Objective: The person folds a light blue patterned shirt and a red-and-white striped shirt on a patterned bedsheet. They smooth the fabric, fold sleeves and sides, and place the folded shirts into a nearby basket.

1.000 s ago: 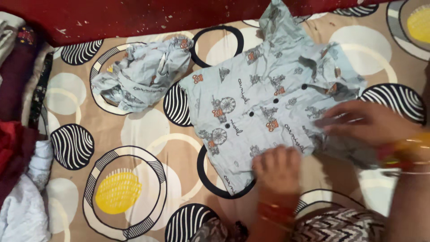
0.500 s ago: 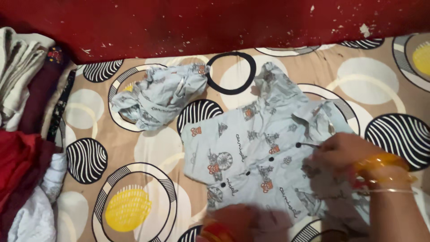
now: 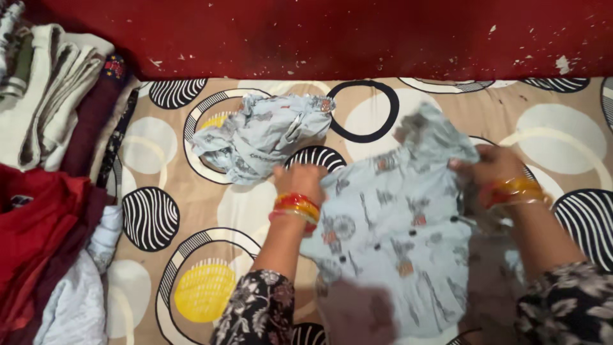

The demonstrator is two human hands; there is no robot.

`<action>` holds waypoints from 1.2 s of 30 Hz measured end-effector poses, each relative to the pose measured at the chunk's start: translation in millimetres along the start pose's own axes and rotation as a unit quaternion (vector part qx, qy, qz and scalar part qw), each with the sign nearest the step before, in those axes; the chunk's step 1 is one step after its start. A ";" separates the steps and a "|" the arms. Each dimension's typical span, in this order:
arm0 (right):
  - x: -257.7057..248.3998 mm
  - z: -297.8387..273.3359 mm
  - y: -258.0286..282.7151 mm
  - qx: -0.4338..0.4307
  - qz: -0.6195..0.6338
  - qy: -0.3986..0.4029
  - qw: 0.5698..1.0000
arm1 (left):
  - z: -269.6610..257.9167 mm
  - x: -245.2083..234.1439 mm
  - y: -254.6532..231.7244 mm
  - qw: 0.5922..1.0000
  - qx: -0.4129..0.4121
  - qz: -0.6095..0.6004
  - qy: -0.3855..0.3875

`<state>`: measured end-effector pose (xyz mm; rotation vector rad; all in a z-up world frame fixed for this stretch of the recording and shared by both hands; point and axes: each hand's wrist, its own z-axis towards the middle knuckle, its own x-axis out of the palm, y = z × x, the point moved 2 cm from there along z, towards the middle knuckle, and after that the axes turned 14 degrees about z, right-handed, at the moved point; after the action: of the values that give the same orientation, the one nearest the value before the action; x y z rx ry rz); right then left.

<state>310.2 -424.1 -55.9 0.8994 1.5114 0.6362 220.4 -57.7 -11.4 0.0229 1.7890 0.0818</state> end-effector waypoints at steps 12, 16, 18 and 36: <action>-136.2 -51.8 94.9 -0.517 0.064 -0.085 0.849 | -137.7 -144.8 24.1 0.819 0.040 0.054 -0.570; -130.0 -83.0 18.1 -0.445 0.109 0.040 0.888 | -181.5 -75.7 3.4 0.866 0.100 0.004 -0.490; -116.2 -92.0 -26.0 -0.366 0.028 0.082 0.927 | -191.8 -39.4 -10.1 0.900 0.114 -0.013 -0.421; 27.0 -87.9 -38.0 -0.222 -0.241 0.024 0.945 | -75.9 68.5 -106.6 0.968 0.030 0.044 -0.244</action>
<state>217.0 -413.6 -89.3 0.1580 1.4734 0.6002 134.5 -163.1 -69.0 0.1523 1.2975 0.0779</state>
